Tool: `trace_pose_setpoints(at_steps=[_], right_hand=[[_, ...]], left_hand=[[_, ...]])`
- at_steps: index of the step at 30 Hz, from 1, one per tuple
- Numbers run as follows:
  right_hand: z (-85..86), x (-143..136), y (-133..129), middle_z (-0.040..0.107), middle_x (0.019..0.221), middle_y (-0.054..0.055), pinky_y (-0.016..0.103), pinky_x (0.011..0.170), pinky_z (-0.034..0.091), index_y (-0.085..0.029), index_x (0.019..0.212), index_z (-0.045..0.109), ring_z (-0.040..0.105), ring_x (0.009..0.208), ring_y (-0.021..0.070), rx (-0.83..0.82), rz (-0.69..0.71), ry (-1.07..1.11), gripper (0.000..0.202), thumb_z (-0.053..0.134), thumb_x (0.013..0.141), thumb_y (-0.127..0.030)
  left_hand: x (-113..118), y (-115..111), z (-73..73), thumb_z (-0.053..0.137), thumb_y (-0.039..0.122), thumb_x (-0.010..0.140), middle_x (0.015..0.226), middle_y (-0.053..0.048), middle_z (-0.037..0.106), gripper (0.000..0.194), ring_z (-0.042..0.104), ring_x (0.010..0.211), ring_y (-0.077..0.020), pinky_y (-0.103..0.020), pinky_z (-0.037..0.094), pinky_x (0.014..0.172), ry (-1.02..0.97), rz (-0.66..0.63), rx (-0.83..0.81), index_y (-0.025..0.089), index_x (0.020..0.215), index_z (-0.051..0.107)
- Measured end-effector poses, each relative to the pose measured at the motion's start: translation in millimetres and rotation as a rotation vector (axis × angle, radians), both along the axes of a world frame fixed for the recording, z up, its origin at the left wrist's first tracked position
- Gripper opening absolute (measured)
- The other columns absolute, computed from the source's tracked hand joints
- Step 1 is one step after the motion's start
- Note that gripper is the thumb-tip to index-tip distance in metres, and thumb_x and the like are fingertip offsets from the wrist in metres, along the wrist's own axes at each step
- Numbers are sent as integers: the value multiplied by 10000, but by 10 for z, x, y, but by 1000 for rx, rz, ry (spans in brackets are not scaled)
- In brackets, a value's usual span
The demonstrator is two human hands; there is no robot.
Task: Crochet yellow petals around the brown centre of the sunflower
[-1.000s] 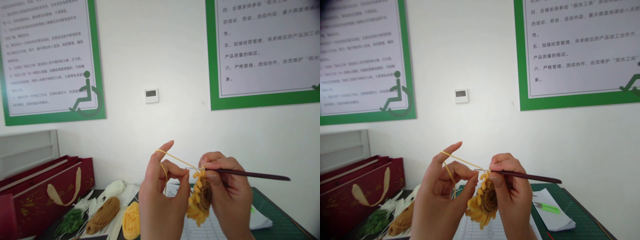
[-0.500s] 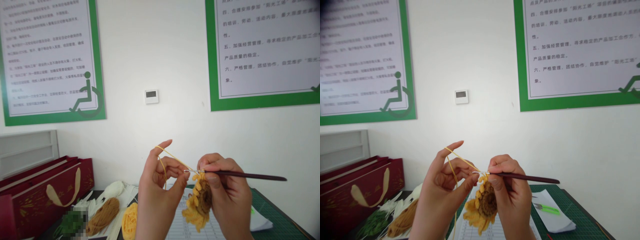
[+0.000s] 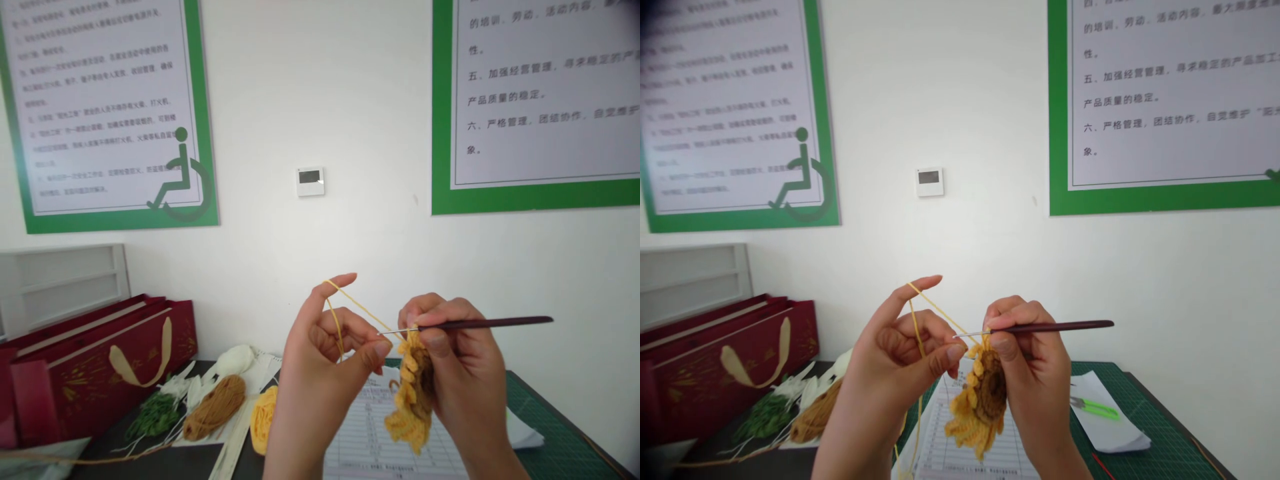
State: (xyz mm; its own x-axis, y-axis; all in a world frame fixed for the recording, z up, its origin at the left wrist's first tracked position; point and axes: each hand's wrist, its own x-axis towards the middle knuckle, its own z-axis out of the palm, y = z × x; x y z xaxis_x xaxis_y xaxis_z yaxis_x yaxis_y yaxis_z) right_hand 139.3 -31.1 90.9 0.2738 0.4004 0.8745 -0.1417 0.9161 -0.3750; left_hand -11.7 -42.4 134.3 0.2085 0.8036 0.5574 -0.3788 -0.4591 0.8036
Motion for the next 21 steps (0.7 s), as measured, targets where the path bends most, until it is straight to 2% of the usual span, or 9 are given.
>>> trace_pose_setpoints(at_steps=[4, 8, 11, 12, 14, 16, 18, 19, 21], right_hand=[[-8, -10, 12, 631, 886, 10, 273, 634, 466, -256, 938, 662, 594, 779, 150, 7, 51, 4, 49, 687, 979, -265], [23, 5, 32, 616, 857, 4, 270, 621, 461, -258, 908, 656, 583, 751, 148, -28, 119, 44, 89, 705, 964, -305], [65, 29, 50, 581, 821, -8, 255, 596, 447, -253, 869, 634, 562, 715, 140, -77, 229, 90, 135, 723, 943, -324], [78, 33, 54, 566, 809, -12, 251, 588, 440, -251, 859, 625, 552, 699, 135, -93, 273, 103, 152, 732, 933, -330], [99, 33, 58, 535, 789, -22, 244, 566, 420, -249, 841, 606, 527, 660, 126, -135, 351, 124, 192, 751, 910, -353], [112, 27, 57, 510, 776, -26, 242, 538, 398, -252, 825, 588, 500, 626, 122, -180, 399, 140, 234, 772, 884, -383], [119, 23, 55, 499, 773, -23, 243, 521, 384, -258, 819, 579, 482, 615, 126, -208, 416, 160, 251, 781, 869, -398], [121, 26, 55, 497, 774, -22, 244, 519, 380, -260, 818, 576, 475, 616, 127, -211, 419, 168, 250, 784, 864, -392], [126, 39, 58, 491, 775, -20, 245, 520, 376, -265, 816, 574, 459, 618, 129, -208, 423, 180, 240, 786, 858, -370]], left_hand=[[-49, 58, 19, 887, 79, 719, 715, 40, 714, 733, 634, 550, -128, -259, 519, 583, -2, -135, -66, 189, 1355, 541], [-72, 75, 18, 800, 148, 866, 754, 8, 709, 681, 655, 687, -151, -308, 517, 738, -82, -164, -5, 200, 1468, 485], [-75, 95, 38, 701, 225, 957, 777, -10, 639, 557, 545, 695, -136, -281, 446, 677, -210, -205, -30, 230, 1481, 511], [-71, 109, 49, 672, 254, 970, 756, -3, 577, 426, 483, 671, -130, -267, 404, 634, -250, -216, -53, 224, 1388, 596], [-56, 141, 69, 588, 306, 990, 696, 17, 415, 181, 374, 636, -132, -269, 344, 589, -290, -206, -72, 189, 939, 716], [-38, 172, 74, 492, 315, 998, 661, 31, 274, 508, 310, 626, -150, -300, 334, 580, -291, -133, -19, 214, 505, 423], [-31, 199, 55, 445, 301, 992, 640, 20, 224, 621, 301, 647, -180, -335, 348, 603, -278, -13, 93, 226, 446, 157], [-37, 213, 39, 468, 291, 982, 630, 10, 230, 643, 309, 665, -194, -350, 352, 626, -262, 69, 159, 218, 428, 150], [-65, 248, 4, 596, 264, 941, 624, -7, 294, 615, 322, 710, -219, -373, 346, 685, -201, 258, 284, 217, 387, 332]])
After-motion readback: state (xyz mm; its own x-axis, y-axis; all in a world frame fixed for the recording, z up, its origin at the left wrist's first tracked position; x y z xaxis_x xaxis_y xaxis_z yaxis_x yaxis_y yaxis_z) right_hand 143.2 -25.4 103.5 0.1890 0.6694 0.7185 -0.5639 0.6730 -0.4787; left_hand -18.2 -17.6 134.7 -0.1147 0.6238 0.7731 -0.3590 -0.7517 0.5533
